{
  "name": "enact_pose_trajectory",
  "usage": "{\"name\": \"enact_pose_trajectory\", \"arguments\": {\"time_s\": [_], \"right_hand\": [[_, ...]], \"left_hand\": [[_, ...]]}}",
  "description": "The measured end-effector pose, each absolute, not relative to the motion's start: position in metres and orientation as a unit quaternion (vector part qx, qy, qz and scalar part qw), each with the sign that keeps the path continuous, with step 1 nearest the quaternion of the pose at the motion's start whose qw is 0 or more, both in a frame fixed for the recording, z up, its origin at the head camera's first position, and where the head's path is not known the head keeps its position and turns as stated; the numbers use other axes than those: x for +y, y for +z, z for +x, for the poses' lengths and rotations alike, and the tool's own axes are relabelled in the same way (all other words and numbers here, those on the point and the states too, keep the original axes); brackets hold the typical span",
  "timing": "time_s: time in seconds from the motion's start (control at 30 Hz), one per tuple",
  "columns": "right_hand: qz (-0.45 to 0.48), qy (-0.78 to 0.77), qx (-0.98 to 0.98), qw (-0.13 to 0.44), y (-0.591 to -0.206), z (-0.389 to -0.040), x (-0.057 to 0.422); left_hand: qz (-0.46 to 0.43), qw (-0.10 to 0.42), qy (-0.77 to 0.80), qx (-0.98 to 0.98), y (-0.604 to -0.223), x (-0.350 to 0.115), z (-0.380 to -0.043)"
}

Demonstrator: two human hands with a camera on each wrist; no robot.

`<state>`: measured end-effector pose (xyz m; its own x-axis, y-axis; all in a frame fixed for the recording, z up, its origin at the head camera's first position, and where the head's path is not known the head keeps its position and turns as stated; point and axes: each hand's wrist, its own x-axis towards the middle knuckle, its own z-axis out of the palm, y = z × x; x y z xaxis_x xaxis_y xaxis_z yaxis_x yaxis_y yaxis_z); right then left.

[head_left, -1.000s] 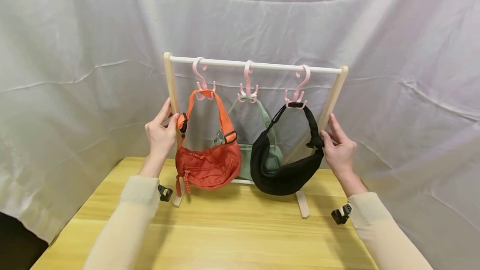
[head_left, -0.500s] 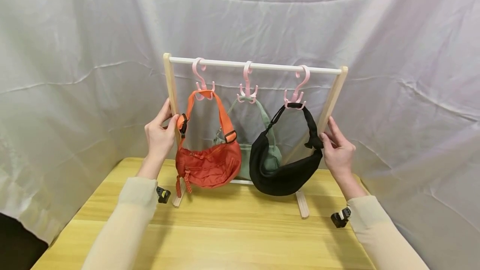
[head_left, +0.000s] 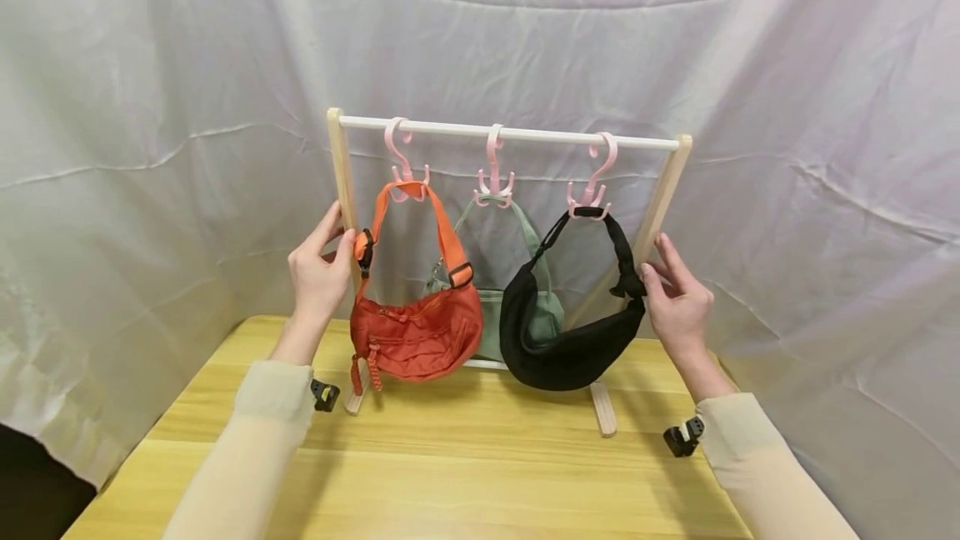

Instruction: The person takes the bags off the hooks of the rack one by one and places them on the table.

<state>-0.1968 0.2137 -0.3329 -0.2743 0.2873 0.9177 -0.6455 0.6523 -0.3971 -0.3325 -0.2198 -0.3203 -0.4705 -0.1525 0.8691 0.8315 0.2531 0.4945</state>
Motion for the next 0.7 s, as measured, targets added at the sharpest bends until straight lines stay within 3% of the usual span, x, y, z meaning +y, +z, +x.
{"name": "enact_pose_trajectory", "arguments": {"time_s": [0.17,0.47,0.7], "right_hand": [[0.131,0.419,-0.687,0.579,-0.332,-0.194,0.212],[0.13,0.385,-0.692,0.597,-0.319,-0.183,0.194],[0.132,0.342,-0.698,0.615,-0.312,-0.176,0.175]], "left_hand": [[-0.261,0.455,-0.544,-0.655,-0.32,-0.222,-0.326],[-0.301,0.493,-0.495,-0.649,-0.332,-0.232,-0.346],[-0.329,0.491,-0.456,-0.665,-0.323,-0.234,-0.339]]}}
